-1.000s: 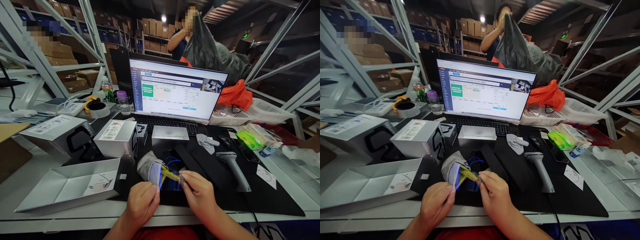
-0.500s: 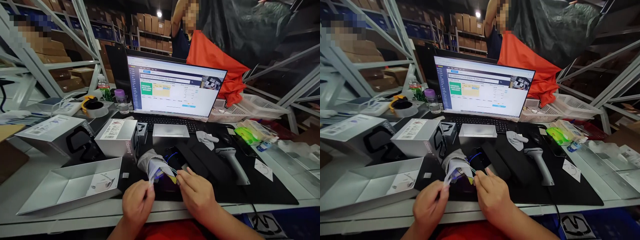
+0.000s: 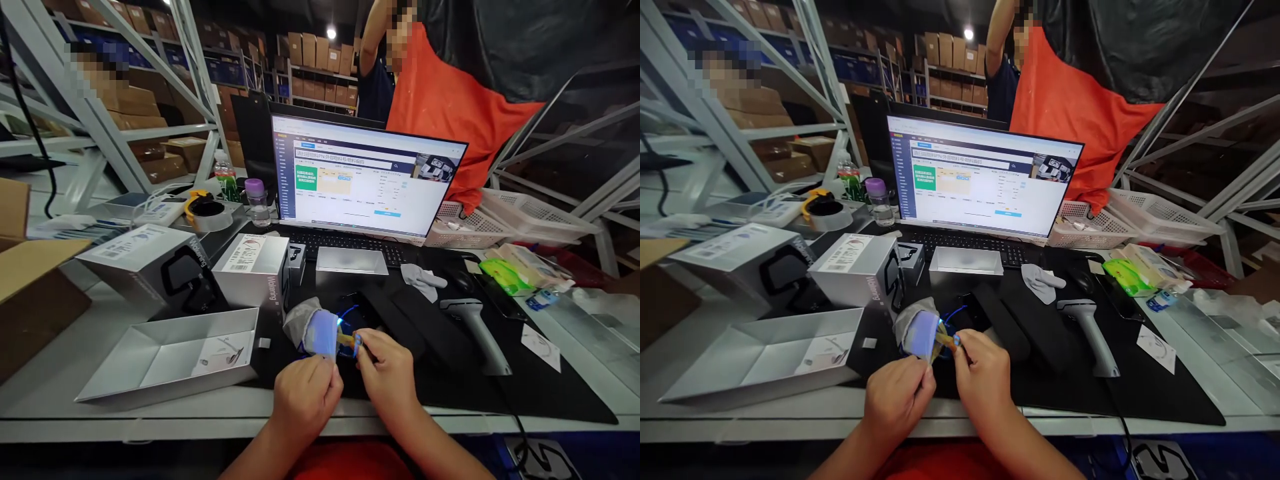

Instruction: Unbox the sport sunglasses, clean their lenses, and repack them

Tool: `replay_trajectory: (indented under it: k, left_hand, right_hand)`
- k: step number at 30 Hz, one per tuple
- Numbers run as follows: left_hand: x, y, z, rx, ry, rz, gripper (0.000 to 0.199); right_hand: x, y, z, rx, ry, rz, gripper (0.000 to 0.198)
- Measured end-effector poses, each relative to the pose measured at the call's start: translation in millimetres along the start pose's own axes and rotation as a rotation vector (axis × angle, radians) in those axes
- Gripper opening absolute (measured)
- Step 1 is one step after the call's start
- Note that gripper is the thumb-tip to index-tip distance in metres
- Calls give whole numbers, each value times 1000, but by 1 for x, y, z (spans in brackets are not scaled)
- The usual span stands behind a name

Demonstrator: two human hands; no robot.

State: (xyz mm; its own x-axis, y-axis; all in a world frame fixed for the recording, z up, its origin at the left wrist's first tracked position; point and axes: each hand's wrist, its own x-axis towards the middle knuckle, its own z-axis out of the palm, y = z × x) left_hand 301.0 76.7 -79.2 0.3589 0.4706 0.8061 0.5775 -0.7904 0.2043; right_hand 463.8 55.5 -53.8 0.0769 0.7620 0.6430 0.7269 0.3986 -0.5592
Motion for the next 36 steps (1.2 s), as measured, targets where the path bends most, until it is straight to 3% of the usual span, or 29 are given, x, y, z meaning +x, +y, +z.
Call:
replay_trajectory:
  k: [3, 5, 10, 14, 17, 22, 29, 33, 36]
  left_hand:
    - [-2, 2, 4, -41, 11, -16, 33]
    - [-4, -1, 2, -62, 21, -48, 32]
    - [-13, -10, -14, -162, 39, -218, 30]
    - [-19, -9, -20, -147, 21, -113, 29]
    - [-20, -9, -20, -136, -14, -38, 29]
    - [-24, -12, -20, -154, -83, 52, 30]
    - [-37, -17, -22, -89, -93, 150, 31]
    - [-33, -20, -33, -103, -89, 63, 28]
    - [-22, -23, -38, -33, 18, -136, 17]
  right_hand:
    - [-11, -3, 6, -145, 39, -44, 24]
    - [-18, -5, 3, -197, -7, -67, 18]
    - [-28, -7, -17, 87, -426, 61, 5]
    - [-26, -4, -29, 222, -706, 94, 7]
    - [-23, 2, -32, 272, -830, 114, 12]
    - [-24, 3, -21, 203, -757, 145, 19]
    - [-23, -6, 1, 145, -564, 72, 8]
    - [-21, -10, -1, 70, -548, -39, 11]
    - [-23, -10, -3, -1, -566, -105, 16]
